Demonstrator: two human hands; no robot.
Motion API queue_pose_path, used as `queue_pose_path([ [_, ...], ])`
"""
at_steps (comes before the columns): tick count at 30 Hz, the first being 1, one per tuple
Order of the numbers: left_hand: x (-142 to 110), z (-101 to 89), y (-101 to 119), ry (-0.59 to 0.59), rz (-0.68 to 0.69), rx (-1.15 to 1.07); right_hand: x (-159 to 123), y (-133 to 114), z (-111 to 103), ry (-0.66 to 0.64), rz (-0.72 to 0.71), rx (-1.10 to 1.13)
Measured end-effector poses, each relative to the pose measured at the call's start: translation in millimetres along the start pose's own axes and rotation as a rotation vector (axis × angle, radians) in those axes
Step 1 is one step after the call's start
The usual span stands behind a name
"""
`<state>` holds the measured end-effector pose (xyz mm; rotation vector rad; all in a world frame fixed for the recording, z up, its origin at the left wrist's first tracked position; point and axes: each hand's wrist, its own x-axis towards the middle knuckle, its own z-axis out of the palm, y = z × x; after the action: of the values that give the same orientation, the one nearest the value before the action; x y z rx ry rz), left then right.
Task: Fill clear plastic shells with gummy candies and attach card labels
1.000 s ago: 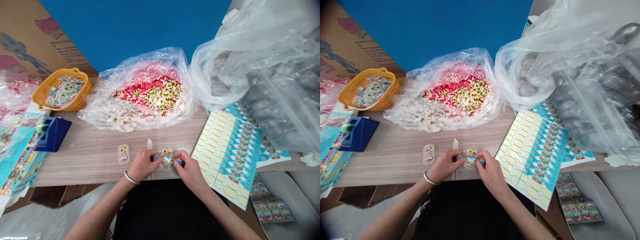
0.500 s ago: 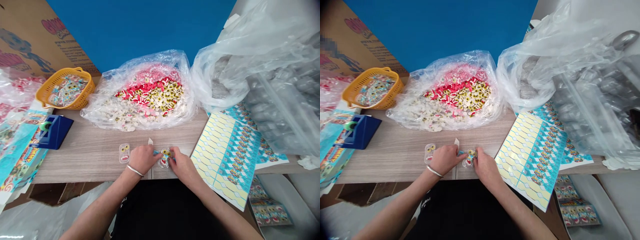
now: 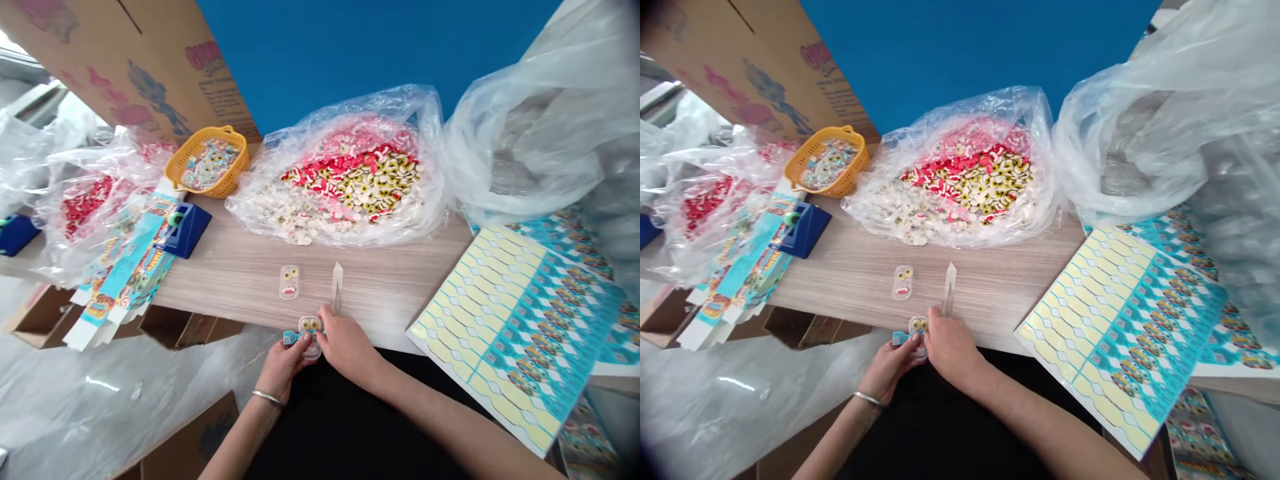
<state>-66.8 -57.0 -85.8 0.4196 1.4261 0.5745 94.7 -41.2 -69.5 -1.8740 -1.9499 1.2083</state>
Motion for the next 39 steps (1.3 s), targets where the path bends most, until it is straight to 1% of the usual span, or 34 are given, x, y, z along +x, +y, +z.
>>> queue_pose_path([
  [2, -2, 2.4, 0, 0.034, 0.002, -0.034, 1, 0, 1, 0.003, -0.011, 0.062],
  [4, -7, 1.8, 4, 0.046, 0.053, -0.083, -1, 4, 0, 0.041, -0.006, 0.212],
  [6, -14, 1.3, 12, 0.042, 0.125, -0.131, -5, 9, -4, 0.045, 0.038, 0.447],
  [8, -18, 4.2, 23, 0.007, 0.192, -0.149, -10, 15, -10, 0.000, 0.066, 0.699],
  [10, -19, 11.4, 34, -0.056, 0.227, -0.143, -14, 19, -18, -0.021, 0.045, 0.880],
  [12, -20, 22.6, 45, -0.121, 0.226, -0.151, -18, 22, -26, 0.009, -0.002, 0.985],
  [14, -21, 36.4, 53, -0.208, 0.193, -0.179, -21, 25, -35, 0.051, -0.031, 1.058],
  [18, -24, 63.7, 64, -0.480, 0.095, -0.186, -28, 28, -53, 0.047, -0.145, 1.220],
  [20, -25, 73.9, 67, -0.585, 0.067, -0.159, -31, 28, -59, 0.052, -0.200, 1.267],
  [21, -25, 77.7, 68, -0.627, 0.055, -0.142, -32, 28, -62, 0.067, -0.207, 1.279],
  [23, -24, 83.4, 67, -0.696, 0.027, -0.113, -32, 31, -65, 0.072, -0.175, 1.307],
  [25, -22, 87.3, 66, -0.745, -0.009, -0.090, -28, 36, -65, 0.008, -0.132, 1.333],
  [27, -19, 91.0, 64, -0.735, -0.015, -0.092, -23, 44, -64, -0.053, -0.113, 1.325],
  [28, -17, 93.4, 62, -0.693, 0.003, -0.105, -21, 48, -64, -0.039, -0.110, 1.306],
  [29, -14, 96.2, 61, -0.629, 0.031, -0.122, -19, 52, -63, 0.016, -0.102, 1.281],
  [30, -11, 99.5, 61, -0.547, 0.066, -0.141, -18, 56, -62, 0.104, -0.086, 1.255],
  [32, -5, 107.7, 59, -0.383, 0.136, -0.176, -19, 60, -62, 0.330, -0.053, 1.211],
  [33, -2, 112.1, 58, -0.329, 0.163, -0.179, -21, 61, -62, 0.413, -0.049, 1.187],
  [34, 0, 116.6, 58, -0.306, 0.184, -0.168, -24, 62, -62, 0.467, -0.056, 1.156],
  [35, 1, 120.8, 57, -0.310, 0.199, -0.145, -28, 61, -62, 0.497, -0.071, 1.115],
  [37, 2, 127.5, 55, -0.357, 0.217, -0.074, -34, 61, -62, 0.532, -0.091, 1.027],
  [39, 0, 131.0, 54, -0.398, 0.246, -0.019, -40, 63, -63, 0.589, -0.073, 0.999],
])
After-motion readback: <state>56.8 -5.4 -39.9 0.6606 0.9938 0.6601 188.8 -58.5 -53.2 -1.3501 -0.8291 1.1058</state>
